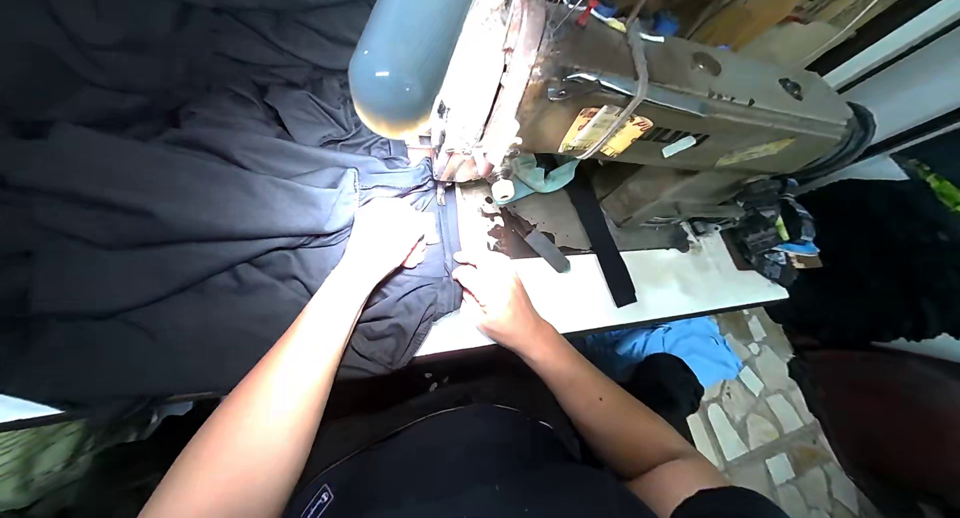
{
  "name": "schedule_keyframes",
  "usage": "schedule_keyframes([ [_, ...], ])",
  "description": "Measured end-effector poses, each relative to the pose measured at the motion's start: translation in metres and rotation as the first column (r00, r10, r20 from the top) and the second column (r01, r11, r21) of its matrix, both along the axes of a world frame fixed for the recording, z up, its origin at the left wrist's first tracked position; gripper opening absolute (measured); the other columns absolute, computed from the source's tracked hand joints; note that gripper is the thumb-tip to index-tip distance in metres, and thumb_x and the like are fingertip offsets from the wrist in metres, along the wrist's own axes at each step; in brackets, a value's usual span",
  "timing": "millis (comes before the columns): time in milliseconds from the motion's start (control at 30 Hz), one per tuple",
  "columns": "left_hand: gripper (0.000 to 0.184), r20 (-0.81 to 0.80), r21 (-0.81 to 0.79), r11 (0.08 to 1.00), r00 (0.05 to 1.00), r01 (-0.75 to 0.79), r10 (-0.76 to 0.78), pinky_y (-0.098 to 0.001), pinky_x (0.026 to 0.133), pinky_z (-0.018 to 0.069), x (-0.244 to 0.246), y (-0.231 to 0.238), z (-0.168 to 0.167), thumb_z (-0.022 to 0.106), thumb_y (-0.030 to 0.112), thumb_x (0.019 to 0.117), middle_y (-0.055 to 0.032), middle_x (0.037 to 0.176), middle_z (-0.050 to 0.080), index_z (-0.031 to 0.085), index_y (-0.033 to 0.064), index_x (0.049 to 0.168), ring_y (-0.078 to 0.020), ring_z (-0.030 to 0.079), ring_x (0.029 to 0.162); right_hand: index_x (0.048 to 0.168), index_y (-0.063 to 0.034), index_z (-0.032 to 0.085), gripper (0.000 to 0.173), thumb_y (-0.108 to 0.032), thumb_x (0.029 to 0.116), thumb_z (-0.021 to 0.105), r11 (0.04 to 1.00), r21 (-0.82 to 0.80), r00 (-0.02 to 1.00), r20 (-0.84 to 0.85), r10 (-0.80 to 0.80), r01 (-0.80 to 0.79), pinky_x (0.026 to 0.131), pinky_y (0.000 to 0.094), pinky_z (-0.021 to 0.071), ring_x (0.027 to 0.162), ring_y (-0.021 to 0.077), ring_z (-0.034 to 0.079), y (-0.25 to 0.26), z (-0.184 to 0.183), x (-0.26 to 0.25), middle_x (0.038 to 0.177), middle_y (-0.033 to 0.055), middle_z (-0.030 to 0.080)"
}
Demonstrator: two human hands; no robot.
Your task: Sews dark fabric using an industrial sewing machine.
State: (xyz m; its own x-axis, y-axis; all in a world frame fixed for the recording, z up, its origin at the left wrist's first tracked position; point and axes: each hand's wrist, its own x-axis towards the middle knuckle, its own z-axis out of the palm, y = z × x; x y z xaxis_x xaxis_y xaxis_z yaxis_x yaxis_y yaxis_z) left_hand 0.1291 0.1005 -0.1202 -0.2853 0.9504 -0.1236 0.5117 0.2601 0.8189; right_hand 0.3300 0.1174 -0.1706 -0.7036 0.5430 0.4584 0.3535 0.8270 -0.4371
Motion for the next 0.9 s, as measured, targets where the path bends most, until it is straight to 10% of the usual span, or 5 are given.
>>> schedule_keyframes([
  [167,0.026,0.196,-0.275,0.959,0.980,0.075,-0.020,-0.0203,0.044,0.0469,-0.004,0.009,0.017,0.060,0.010,0.1022,-0.0012,0.056,0.057,0.058,0.0026,0.077,-0.0071,0.054,0.043,0.088,-0.0029,0.076,0.014,-0.002,0.0865,0.062,0.999,0.039,1.000,-0.010,-0.005,0.006,0.093,0.0515,0.0553,0.108,0.0335,0.070,-0.002,-0.002,0.000,0.114,0.0175,0.073],
  [333,0.029,-0.052,-0.310,0.951,0.998,0.007,-0.025,-0.0306,0.057,0.0532,0.007,0.012,0.017,0.059,0.020,0.1042,-0.0073,0.065,0.062,0.065,-0.0029,0.087,-0.0130,0.060,0.053,0.091,-0.0044,0.077,0.016,-0.004,0.0897,0.061,0.997,0.073,1.000,0.011,-0.004,0.003,0.093,0.0528,0.0547,0.110,0.0346,0.070,-0.003,-0.001,0.001,0.116,0.0175,0.073],
  [900,0.036,-0.150,-0.338,0.941,0.987,0.006,-0.060,-0.0467,0.076,0.0576,0.017,0.010,0.020,0.051,0.024,0.1085,-0.0179,0.084,0.070,0.068,-0.0066,0.097,-0.0279,0.070,0.074,0.091,-0.0056,0.076,0.016,-0.002,0.0871,0.062,0.994,0.107,1.000,0.023,0.012,-0.014,0.095,0.0515,0.0546,0.112,0.0336,0.070,-0.002,-0.001,0.000,0.117,0.0164,0.074],
])
